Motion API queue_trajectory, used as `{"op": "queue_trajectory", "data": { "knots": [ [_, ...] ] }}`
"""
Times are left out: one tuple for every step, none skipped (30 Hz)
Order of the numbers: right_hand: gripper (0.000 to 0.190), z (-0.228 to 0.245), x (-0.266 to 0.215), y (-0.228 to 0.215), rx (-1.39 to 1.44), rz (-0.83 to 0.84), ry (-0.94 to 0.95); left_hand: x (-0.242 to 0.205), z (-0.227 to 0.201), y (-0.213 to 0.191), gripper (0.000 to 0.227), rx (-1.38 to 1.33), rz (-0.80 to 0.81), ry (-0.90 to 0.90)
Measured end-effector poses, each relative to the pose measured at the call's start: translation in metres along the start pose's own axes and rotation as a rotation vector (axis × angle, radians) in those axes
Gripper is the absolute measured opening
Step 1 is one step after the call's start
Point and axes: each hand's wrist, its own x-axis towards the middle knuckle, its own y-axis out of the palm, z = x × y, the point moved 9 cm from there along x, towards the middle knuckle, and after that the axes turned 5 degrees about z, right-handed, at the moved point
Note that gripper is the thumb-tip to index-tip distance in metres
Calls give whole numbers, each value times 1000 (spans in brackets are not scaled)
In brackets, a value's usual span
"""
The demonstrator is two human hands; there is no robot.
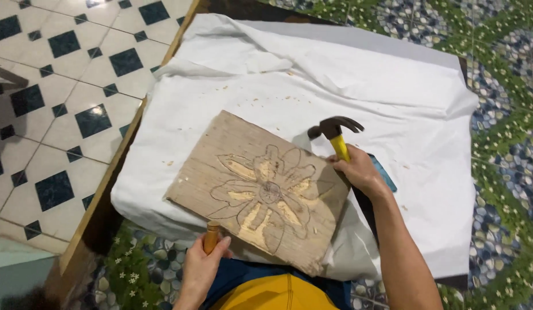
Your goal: Carving a floral pattern into a wooden block using a chisel and hammer, followed by light sanding.
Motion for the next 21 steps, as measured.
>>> {"op": "queue_trajectory", "data": {
  "knots": [
    [37, 0, -2, -1, -4, 5, -11, 2, 1, 0, 26, -9, -9, 5],
    [32, -3, -5, -2, 105, 37, 5, 3, 2, 3, 33, -36, 13, 8],
    [26, -8, -7, -2, 214, 70, 23, 4, 3, 7, 41, -63, 34, 13],
    [26, -14, -8, 0, 216, 73, 25, 0, 1, 8, 41, -61, 32, 9],
    [25, -20, -9, 1, 221, 94, 19, -4, -2, 10, 48, 25, 28, -6],
    [24, -24, -9, -2, 229, 102, 11, -6, -10, 14, 55, 115, 33, -12],
    [24, -18, -16, -5, 234, 93, 11, -4, -9, 18, 55, 121, 39, -7],
    [28, -11, -26, -3, 229, 111, -21, -3, -2, 21, 41, 14, 52, -30],
    [31, -5, -36, -1, 225, 129, -54, -2, 5, 24, 28, -92, 64, -53],
    [31, -8, -40, -3, 232, 118, -54, 1, 9, 25, 28, -84, 72, -47],
    [30, -7, -44, -5, 210, 123, -94, 3, 12, 20, 37, 18, 10, -52],
    [28, -7, -49, -8, 192, 128, -128, 5, 14, 15, 46, 125, -51, -58],
    [28, -13, -48, -13, 203, 115, -122, 0, 2, 16, 46, 140, -42, -53],
    [22, -15, -52, -12, 222, 126, -202, -9, -5, 11, 53, 159, -65, -8],
    [17, -17, -58, -11, 240, 136, -283, -18, -11, 6, 59, 177, -88, 38],
    [17, -14, -67, -14, 244, 128, -284, -20, -16, 5, 59, 183, -83, 44],
    [27, -13, -76, -17, 291, 117, -258, -24, -28, 3, 50, 263, -99, 99],
    [38, -10, -85, -20, 334, 105, -238, -26, -38, 1, 42, 338, -115, 159],
    [38, -16, -86, -22, 335, 96, -245, -26, -50, 1, 42, 338, -112, 170],
    [37, -25, -88, -24, 420, 76, -247, -27, -58, 2, 40, 435, -96, 147],
    [35, -35, -91, -26, 506, 55, -249, -28, -66, 2, 39, 531, -80, 124]
  ]
}}
